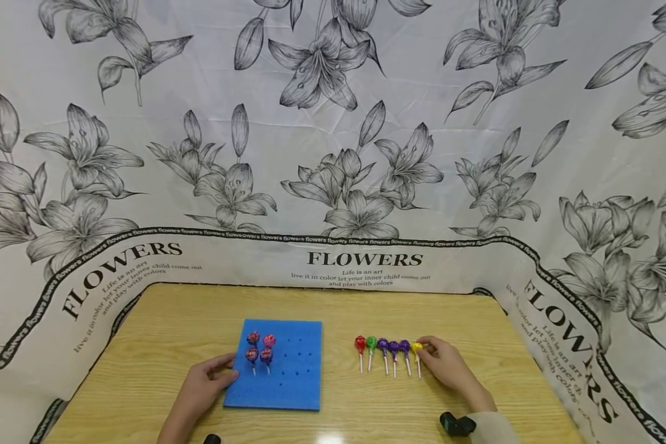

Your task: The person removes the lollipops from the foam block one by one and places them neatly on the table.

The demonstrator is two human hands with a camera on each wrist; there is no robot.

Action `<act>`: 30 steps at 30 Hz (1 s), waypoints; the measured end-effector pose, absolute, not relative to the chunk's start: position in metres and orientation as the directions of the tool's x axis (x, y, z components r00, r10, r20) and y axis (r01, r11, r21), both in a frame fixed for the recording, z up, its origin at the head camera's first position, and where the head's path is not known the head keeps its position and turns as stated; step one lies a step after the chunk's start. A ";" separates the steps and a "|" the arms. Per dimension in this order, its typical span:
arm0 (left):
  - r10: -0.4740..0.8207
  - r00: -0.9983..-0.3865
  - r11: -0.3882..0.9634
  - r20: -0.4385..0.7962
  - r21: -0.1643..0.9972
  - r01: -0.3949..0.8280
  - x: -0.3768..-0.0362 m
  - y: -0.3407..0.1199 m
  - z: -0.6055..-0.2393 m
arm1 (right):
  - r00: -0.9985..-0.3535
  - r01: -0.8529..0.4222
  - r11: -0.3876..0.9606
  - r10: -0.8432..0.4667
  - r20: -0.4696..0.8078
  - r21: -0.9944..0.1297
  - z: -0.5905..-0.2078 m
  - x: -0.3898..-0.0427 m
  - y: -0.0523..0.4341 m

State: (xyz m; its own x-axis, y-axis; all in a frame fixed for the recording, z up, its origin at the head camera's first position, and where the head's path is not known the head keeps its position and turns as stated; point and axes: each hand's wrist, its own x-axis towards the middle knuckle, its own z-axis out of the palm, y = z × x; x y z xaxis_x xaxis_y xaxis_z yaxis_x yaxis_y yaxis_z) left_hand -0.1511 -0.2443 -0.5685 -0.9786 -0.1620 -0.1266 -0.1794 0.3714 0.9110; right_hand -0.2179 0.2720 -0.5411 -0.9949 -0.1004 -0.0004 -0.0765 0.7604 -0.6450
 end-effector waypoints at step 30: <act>-0.161 -0.977 0.360 -0.137 0.914 -0.187 -0.152 -0.244 -0.566 | -0.997 -0.007 0.751 -0.054 -0.051 -0.660 -0.534 -0.216 0.269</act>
State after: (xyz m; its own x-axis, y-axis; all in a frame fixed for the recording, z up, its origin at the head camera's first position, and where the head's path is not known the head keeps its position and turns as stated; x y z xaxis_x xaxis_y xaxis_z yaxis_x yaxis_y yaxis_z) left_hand -0.1518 -0.2439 -0.5665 -0.9775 -0.1607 -0.1369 -0.1872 0.3602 0.9139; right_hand -0.2158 0.2688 -0.5342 -0.9973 -0.0539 -0.0505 -0.0072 0.7513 -0.6599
